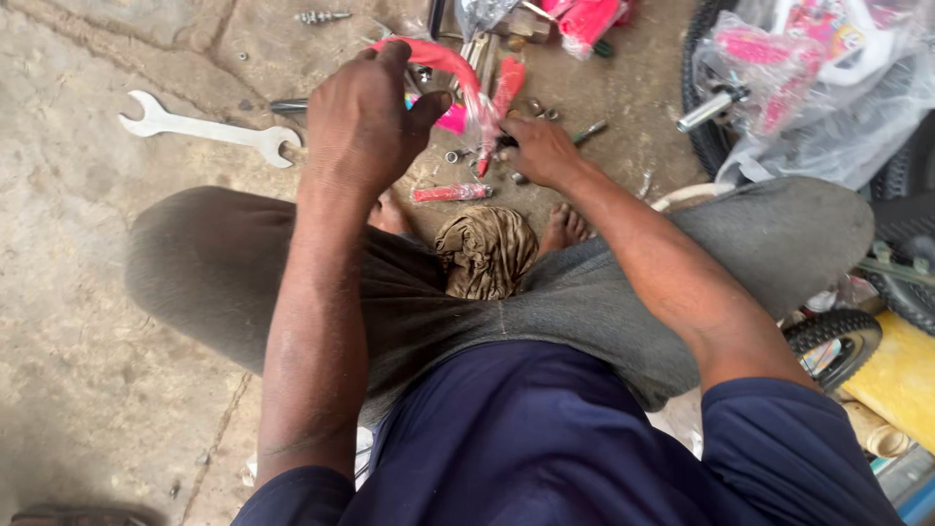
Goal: The person is assembling a bicycle handlebar. They wrap a pink decorative cover around the handlebar, attach pink grips and brake levers, and secure the components using a wrench. The person also handles a bell and other small parts during the process.
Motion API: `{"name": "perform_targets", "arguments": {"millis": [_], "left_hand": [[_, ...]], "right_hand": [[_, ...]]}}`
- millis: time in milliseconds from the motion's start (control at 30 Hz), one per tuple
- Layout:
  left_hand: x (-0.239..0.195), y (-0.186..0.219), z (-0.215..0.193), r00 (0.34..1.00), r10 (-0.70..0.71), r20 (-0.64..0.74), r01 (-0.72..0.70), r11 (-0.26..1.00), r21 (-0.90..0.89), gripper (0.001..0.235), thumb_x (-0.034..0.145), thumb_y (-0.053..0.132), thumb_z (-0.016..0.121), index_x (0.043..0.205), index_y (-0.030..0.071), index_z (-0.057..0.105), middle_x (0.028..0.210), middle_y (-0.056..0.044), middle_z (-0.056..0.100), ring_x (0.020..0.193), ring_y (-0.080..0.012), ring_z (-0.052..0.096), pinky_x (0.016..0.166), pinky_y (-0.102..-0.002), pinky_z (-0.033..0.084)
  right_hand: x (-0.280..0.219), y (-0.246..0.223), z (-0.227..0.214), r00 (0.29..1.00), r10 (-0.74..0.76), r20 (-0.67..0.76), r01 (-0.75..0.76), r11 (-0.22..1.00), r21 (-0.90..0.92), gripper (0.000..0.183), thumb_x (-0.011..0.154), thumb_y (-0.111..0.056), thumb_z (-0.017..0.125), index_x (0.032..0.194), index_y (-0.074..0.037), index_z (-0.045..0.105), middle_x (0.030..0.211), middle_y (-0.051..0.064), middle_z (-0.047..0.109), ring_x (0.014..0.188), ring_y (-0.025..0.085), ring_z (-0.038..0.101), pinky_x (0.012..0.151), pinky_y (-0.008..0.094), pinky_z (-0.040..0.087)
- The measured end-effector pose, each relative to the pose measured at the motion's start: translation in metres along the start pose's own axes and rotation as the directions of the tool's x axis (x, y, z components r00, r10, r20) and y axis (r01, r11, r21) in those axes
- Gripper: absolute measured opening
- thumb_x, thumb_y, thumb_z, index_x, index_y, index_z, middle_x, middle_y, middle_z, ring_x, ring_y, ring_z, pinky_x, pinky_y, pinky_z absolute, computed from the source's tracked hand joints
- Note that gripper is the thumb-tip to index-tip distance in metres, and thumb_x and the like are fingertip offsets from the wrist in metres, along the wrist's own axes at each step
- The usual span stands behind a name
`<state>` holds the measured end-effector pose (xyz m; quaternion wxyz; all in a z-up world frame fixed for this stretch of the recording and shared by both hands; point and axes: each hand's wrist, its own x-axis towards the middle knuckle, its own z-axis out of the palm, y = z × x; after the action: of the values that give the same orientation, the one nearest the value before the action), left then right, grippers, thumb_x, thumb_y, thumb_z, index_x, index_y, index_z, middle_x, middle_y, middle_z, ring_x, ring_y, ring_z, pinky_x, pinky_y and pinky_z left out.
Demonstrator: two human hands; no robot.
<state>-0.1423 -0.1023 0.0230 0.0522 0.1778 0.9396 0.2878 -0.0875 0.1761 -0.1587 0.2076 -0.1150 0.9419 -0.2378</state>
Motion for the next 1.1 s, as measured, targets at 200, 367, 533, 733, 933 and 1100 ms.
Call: {"name": "perform_targets", "arguments": {"millis": [200,367,533,733,933,1100], "left_hand": [[0.011,0.018,0.009,0.994,-0.003,0.112,0.01,0.998,-0.062,0.058,0.089,0.034,0.085,0.129,0.0,0.061,0.093,-0.019,0.069,0.08,-0.0309,0.069,0.065,-0.045,0.056],[0.018,0.021,0.004,0.995,0.003,0.102,0.006,0.996,-0.089,0.049,0.088,0.031,0.085,0.12,0.002,0.063,0.097,-0.021,0.069,0.088,-0.0403,0.068,0.069,-0.051,0.053],[0.033,0.015,0.012,0.993,-0.102,-0.063,0.091,0.984,-0.153,0.05,0.091,0.027,0.083,0.127,-0.001,0.062,0.109,-0.021,0.069,0.09,-0.0408,0.069,0.071,-0.048,0.054],[0.048,0.017,0.027,0.977,-0.197,-0.08,0.171,0.952,-0.254,0.037,0.096,0.021,0.081,0.122,0.001,0.064,0.109,-0.017,0.07,0.094,-0.0381,0.071,0.075,-0.046,0.057],[0.043,0.031,0.038,0.963,-0.259,0.077,0.269,0.891,-0.366,0.034,0.094,0.019,0.08,0.119,0.001,0.065,0.103,-0.014,0.071,0.081,-0.0266,0.075,0.066,-0.038,0.058],[0.031,0.047,0.03,0.993,-0.117,-0.019,0.097,0.898,-0.428,0.029,0.097,0.014,0.078,0.12,0.002,0.066,0.102,-0.013,0.071,0.084,-0.0257,0.073,0.072,-0.037,0.059]], "right_hand": [[0.032,0.099,0.0,0.93,-0.132,-0.344,0.026,0.955,-0.297,0.054,0.076,-0.008,0.075,0.128,-0.021,0.069,0.128,0.01,0.071,0.117,0.034,0.066,0.101,0.049,0.049],[0.082,0.203,-0.071,0.594,0.436,-0.676,-0.197,0.894,0.403,0.034,0.084,-0.015,0.095,0.096,0.005,0.071,0.091,0.013,0.077,0.084,0.026,0.072,0.081,0.04,0.057],[0.108,0.217,-0.054,0.642,0.634,-0.431,0.0,0.562,0.827,0.024,0.089,-0.015,0.083,0.105,-0.001,0.072,0.099,0.008,0.078,0.084,0.018,0.073,0.076,0.034,0.058],[0.105,0.215,-0.017,0.47,0.836,-0.284,-0.002,0.322,0.947,0.029,0.095,-0.027,0.074,0.107,0.0,0.075,0.092,0.01,0.076,0.07,0.015,0.071,0.059,0.029,0.058],[0.064,0.175,-0.033,0.28,0.941,-0.193,0.291,0.108,0.951,0.038,0.096,-0.033,0.069,0.118,-0.002,0.065,0.09,0.011,0.075,0.067,0.019,0.07,0.052,0.029,0.054],[0.035,0.177,-0.035,0.136,0.963,-0.232,0.388,0.163,0.907,0.034,0.099,-0.035,0.061,0.115,-0.005,0.063,0.084,0.009,0.07,0.063,0.018,0.066,0.05,0.032,0.051]]}}
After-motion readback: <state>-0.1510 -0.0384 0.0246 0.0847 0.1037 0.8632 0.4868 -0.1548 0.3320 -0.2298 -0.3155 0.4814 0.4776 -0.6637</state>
